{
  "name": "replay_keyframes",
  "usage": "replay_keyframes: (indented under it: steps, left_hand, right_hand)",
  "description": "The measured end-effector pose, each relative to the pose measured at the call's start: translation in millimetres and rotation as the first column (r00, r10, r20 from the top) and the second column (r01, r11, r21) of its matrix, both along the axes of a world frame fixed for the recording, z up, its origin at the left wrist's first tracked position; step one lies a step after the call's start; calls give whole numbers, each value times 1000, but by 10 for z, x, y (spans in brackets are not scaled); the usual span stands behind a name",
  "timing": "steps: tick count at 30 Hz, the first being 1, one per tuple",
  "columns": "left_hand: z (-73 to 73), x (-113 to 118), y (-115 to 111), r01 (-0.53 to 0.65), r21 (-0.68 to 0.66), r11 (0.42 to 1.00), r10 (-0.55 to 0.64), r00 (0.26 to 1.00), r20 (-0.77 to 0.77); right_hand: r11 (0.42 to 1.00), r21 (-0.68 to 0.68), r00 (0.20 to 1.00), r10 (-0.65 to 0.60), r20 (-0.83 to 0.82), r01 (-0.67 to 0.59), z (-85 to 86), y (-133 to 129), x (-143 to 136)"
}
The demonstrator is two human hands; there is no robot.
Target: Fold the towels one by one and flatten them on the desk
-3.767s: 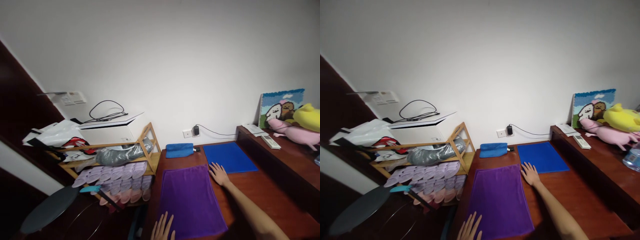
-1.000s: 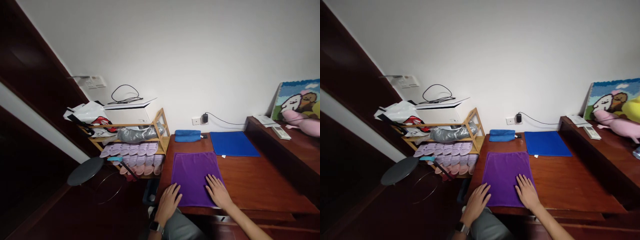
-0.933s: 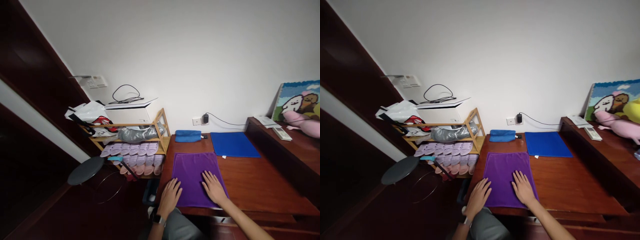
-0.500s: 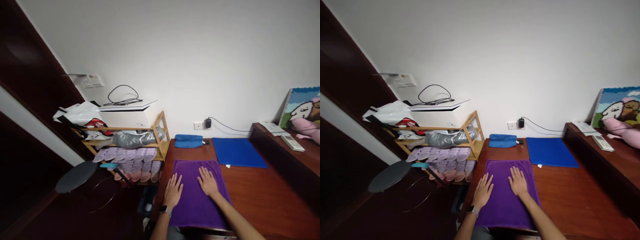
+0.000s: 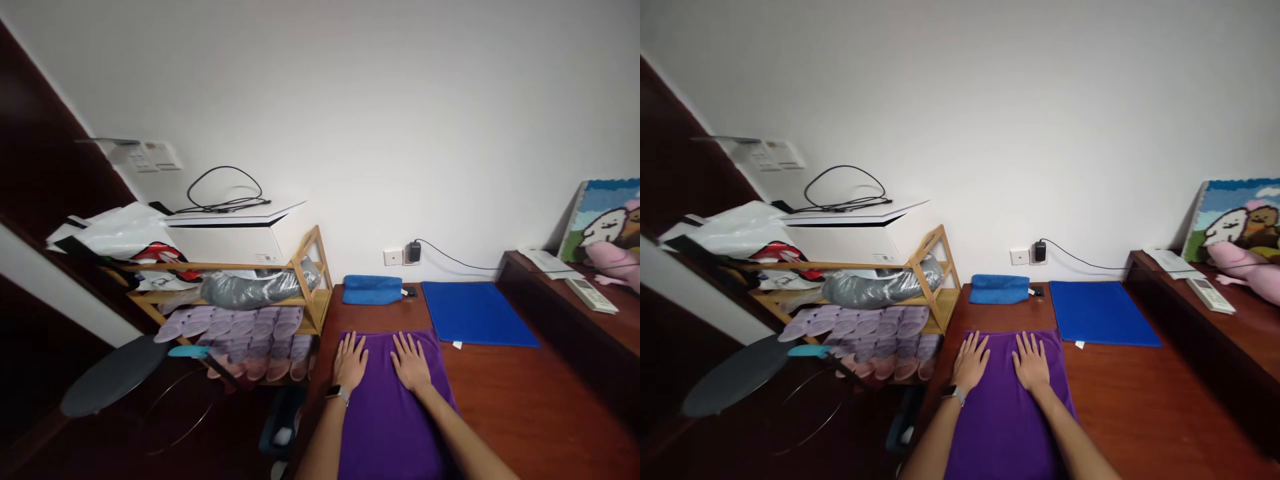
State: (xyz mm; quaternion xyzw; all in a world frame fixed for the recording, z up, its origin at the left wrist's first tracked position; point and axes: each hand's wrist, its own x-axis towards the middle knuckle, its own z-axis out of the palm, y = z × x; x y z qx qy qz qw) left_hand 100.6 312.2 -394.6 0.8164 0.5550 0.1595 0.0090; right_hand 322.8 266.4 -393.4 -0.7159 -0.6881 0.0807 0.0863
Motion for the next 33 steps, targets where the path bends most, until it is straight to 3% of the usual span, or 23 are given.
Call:
replay_keyframes:
  steps: [5,8,13,17,20,23,28,30,33]
  left_hand:
    - [-227,-286,175,-30,-30,999,30,999,-23]
    - [-257,-457,214,-43,-28,999,42,999,-30]
    - [-157,-463,187,-73,-59,996,70,996,-53]
    - [-40,-381,152,-131,-122,984,117,986,-117]
    - [38,-353,143,-156,-150,976,134,979,-151]
    - [84,-343,141,-154,-142,978,133,980,-148]
    - [85,-341,144,-155,-139,978,139,983,-120]
    - [67,-350,149,-152,-140,979,137,985,-108]
    - [49,-365,162,-142,-140,980,131,987,-88]
  right_hand:
    - [999,15,999,31,-29,-31,-59,-64,-48]
    - [998,31,998,59,-26,-59,-55,-55,60]
    - [998,11,997,-70,39,70,-11,116,499]
    - [999,-14,998,-32,55,33,7,253,723]
    - [999,-28,998,-38,59,40,38,275,677]
    - [998,53,997,-50,59,47,24,193,456]
    - [993,87,997,82,10,-83,-124,-47,123]
    - [993,75,996,87,6,-87,-174,-104,189]
    - [998,59,1000,-8,23,6,-215,-136,482]
